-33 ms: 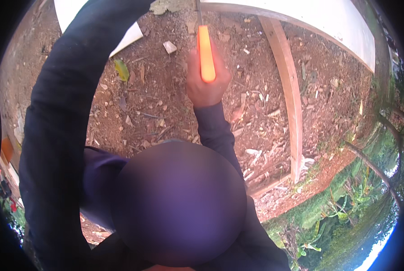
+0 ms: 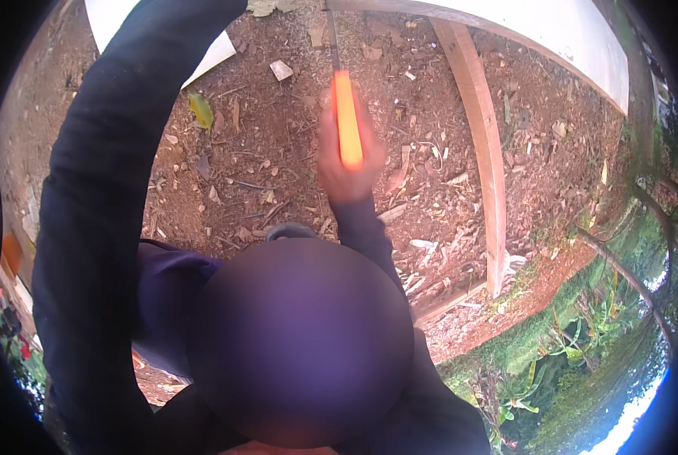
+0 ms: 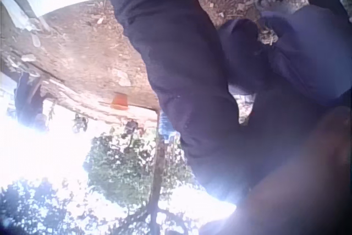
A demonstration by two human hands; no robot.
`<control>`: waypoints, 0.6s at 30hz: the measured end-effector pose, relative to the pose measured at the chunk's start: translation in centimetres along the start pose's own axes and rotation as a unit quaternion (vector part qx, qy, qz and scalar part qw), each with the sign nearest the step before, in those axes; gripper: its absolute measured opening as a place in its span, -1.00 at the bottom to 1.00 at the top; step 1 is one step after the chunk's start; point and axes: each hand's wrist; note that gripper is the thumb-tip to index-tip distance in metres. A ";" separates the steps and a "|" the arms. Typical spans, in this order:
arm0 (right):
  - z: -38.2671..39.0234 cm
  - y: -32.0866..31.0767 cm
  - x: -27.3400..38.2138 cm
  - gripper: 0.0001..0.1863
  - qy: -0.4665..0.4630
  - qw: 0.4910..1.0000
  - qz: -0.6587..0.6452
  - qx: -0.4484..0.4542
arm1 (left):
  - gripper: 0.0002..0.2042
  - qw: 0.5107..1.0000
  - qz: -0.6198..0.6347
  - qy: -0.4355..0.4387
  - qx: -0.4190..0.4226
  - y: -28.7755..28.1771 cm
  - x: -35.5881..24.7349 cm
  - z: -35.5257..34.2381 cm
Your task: The person uses a hand saw to cut a white rectangular board placed on a wooden support outdoors. They hold the board with one hand and saw with the other, completing the cut and separating the pieces.
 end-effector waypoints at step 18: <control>0.3 -0.1 -0.9 -0.68 0.011 1.000 -0.029 0.000 | -0.37 1.000 -0.022 -0.020 0.001 -0.3 0.2 -0.1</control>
Point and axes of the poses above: each hand's wrist, its own z-axis away from the middle knuckle, its own y-axis out of the palm, x = y × z, and after that the axes turned 9 degrees about x, right-handed
